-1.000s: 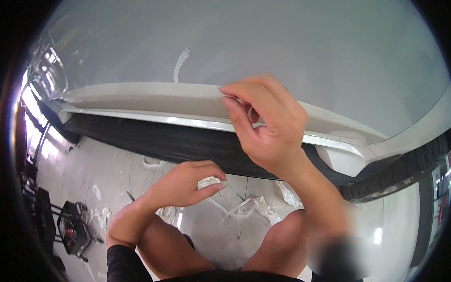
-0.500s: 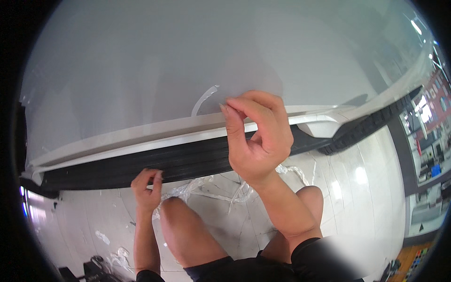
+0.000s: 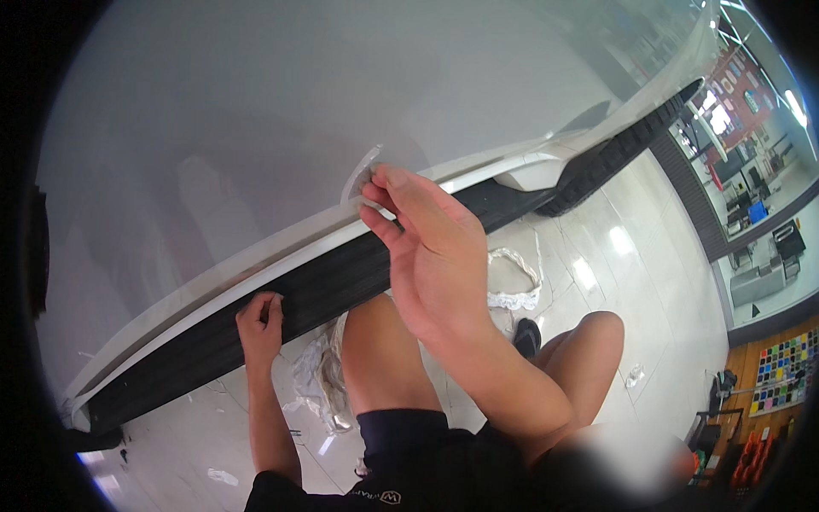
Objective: The person kneels beside a white car and removes small strips of tape from the lower side panel and rocker area. They peel each piece by hand and discard it, repeating the process along the panel.
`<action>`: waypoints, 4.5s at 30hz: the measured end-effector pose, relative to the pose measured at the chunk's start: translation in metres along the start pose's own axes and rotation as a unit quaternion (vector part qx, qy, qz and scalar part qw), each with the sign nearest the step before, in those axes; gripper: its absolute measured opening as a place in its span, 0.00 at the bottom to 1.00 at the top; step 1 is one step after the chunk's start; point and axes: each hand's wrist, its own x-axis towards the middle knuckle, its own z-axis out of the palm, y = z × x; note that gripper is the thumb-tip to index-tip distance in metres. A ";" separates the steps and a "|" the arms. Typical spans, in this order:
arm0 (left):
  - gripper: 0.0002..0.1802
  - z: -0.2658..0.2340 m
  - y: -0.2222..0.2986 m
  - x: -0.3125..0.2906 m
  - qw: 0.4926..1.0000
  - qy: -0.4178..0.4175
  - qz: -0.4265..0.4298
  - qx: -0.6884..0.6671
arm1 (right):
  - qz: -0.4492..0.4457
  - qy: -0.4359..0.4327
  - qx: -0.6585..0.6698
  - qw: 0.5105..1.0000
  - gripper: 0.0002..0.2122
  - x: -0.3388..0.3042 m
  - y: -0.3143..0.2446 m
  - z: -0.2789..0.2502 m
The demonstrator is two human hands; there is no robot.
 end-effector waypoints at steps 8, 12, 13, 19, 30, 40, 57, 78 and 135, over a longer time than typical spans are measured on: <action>0.06 -0.006 -0.004 0.002 0.999 -0.023 -0.004 -0.037 | -0.041 0.049 0.045 0.997 0.09 -0.002 0.010 0.011; 0.06 -0.007 -0.011 -0.001 0.999 -0.015 -0.002 -0.039 | -0.066 0.041 0.026 0.997 0.08 -0.005 0.013 0.015; 0.06 -0.007 -0.012 0.001 0.999 -0.013 0.000 -0.052 | -0.073 0.038 0.021 0.996 0.08 -0.005 0.013 0.017; 0.07 -0.006 -0.013 -0.001 0.998 -0.014 -0.001 -0.053 | -0.053 0.059 0.010 0.997 0.09 -0.006 0.008 0.024; 0.07 -0.006 -0.011 -0.002 0.998 -0.009 0.001 -0.068 | -0.075 0.053 0.006 0.996 0.09 -0.006 0.012 0.020; 0.07 -0.007 -0.017 -0.003 0.997 -0.002 0.004 -0.078 | -0.109 0.066 -0.050 0.991 0.09 -0.003 0.016 0.022; 0.07 -0.007 -0.017 -0.002 0.997 0.004 -0.001 -0.078 | -0.219 0.099 -0.121 0.963 0.10 0.000 0.031 0.025; 0.08 -0.008 -0.010 -0.001 0.997 0.007 0.003 -0.082 | -0.258 0.091 -0.112 0.955 0.07 0.005 0.039 0.021; 0.10 -0.002 -0.018 0.001 0.993 0.052 -0.043 -0.093 | -0.581 -0.149 -0.297 0.743 0.08 0.080 0.023 -0.031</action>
